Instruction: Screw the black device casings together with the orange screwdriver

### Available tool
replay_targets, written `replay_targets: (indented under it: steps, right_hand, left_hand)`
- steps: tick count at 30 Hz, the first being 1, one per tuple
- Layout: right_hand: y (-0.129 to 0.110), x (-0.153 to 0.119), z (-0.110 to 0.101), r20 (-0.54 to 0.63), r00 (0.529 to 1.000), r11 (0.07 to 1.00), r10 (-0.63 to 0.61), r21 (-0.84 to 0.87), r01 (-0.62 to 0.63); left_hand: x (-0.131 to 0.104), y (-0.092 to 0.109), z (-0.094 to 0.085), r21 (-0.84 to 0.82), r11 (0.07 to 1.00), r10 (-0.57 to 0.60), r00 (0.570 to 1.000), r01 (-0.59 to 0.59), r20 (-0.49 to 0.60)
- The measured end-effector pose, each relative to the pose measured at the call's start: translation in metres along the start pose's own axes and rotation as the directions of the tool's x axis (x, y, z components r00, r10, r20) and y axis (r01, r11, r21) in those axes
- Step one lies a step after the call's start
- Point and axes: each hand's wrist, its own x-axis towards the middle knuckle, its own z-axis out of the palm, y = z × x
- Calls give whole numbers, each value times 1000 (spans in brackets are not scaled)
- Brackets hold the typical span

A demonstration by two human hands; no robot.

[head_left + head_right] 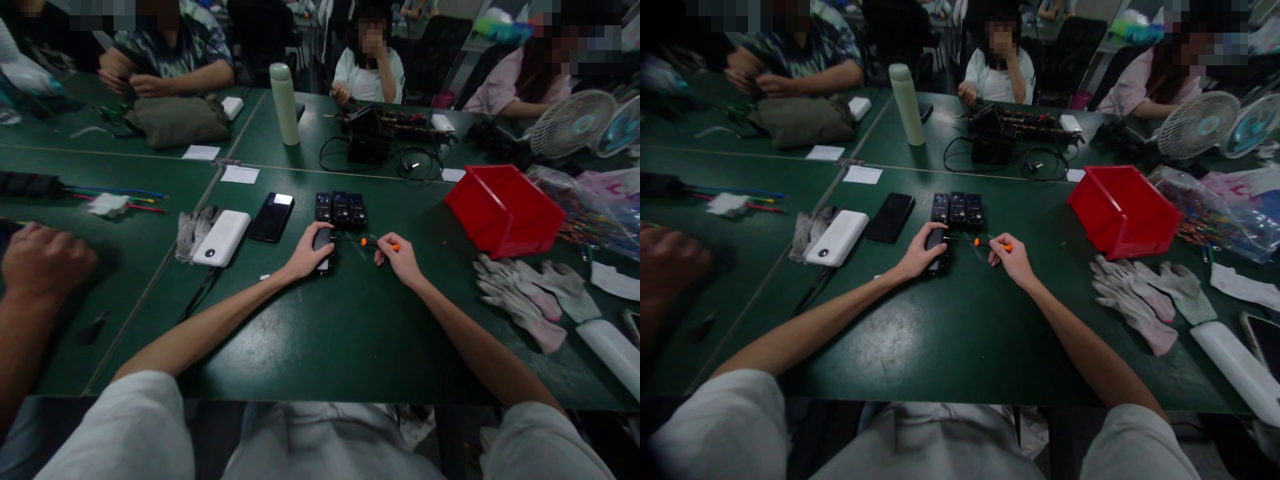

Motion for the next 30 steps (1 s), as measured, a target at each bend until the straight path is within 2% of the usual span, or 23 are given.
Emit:
replay_targets:
  steps: [12,30]
  right_hand:
    - [2,-1,-2,12,1000,1000,-18,24,18]
    - [-2,-1,0,1,1000,999,31,18,-31]
  left_hand:
    - [-1,3,-1,-1,1000,-23,1000,23,13]
    - [-1,3,-2,-11,1000,-10,1000,11,14]
